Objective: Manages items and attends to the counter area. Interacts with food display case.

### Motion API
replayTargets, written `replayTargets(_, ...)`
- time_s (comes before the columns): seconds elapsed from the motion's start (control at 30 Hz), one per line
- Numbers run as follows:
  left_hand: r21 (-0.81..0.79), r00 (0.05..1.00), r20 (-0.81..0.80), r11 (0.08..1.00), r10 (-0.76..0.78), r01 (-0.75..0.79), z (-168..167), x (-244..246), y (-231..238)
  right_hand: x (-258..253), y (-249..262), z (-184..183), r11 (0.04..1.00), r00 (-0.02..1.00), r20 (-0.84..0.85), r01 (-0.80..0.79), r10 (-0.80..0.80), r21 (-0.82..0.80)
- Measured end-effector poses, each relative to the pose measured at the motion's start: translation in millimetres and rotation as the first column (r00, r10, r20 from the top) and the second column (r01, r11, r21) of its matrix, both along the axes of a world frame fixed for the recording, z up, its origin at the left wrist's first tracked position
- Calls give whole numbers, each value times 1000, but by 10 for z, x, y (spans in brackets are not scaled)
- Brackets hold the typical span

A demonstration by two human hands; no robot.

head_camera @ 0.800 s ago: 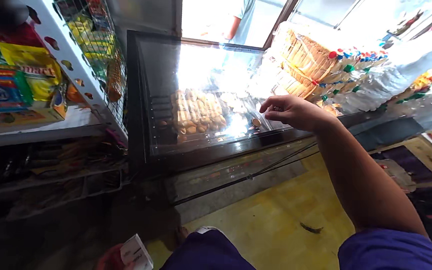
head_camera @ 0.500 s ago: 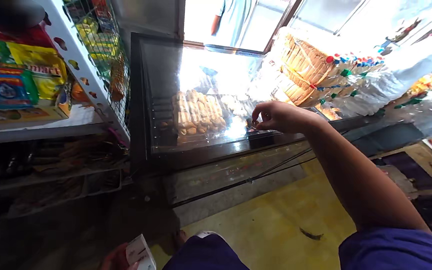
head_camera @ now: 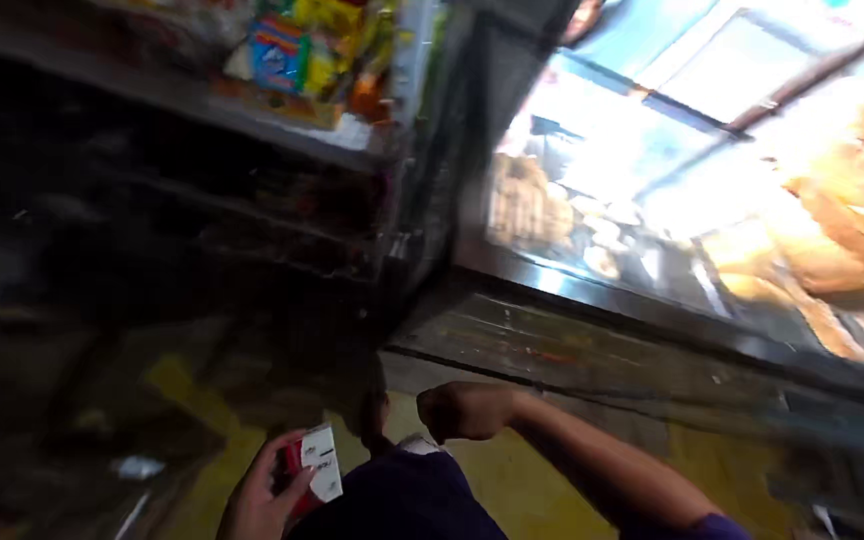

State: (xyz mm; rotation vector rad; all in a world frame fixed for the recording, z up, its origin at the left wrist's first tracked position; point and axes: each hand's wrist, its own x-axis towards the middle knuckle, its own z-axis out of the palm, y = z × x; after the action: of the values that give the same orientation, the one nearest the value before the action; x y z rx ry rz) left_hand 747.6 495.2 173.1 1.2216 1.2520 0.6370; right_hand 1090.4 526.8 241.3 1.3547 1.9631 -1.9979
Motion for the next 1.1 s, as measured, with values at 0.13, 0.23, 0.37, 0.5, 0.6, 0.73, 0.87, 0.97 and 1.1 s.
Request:
replayTargets(0.13,-49,967,-162,977,197,-207,-77,-301,-422,-574,99,-1138,989,970,190,-142,149,-50)
replayTargets(0.23,-93,949,-189,957,252,-273,-210,-512,-779,-1127,2,-1219,981,981,38,-186,188,-62)
replayTargets(0.37,-167,980,-101,968,172,-187,-300,-844,-1236,-1937,-274,-1156,964,966,-126,-241,227,-110)
replayTargets(0.5,-108,972,-81,967,222,-230,-409,-1311,-1876,-2719,-781,-1310,936,934,-198,-327,298,-134)
replayTargets(0.6,-109,930,-129,927,345,-359,-508,-1808,-2520,-3393,-1291,-1454,858,864,-222,-488,451,-157)
replayTargets(0.73,-137,810,-328,823,487,-551,-566,-2510,-3583,-4371,-2008,-1664,870,865,-235,-479,444,-117)
replayTargets(0.87,-163,594,-411,585,691,-794,-383,-3163,-4788,-5338,-2074,-1765,938,980,-174,35,-100,-346)
replayTargets(0.97,-205,430,-398,378,811,-903,-217,-3477,-5506,-6073,-1907,-1800,836,856,-247,315,-455,-449)
replayTargets(1.1,-226,355,-304,295,884,-928,-300,-3812,-5756,-6633,-1801,-1839,816,817,-228,418,-530,-400)
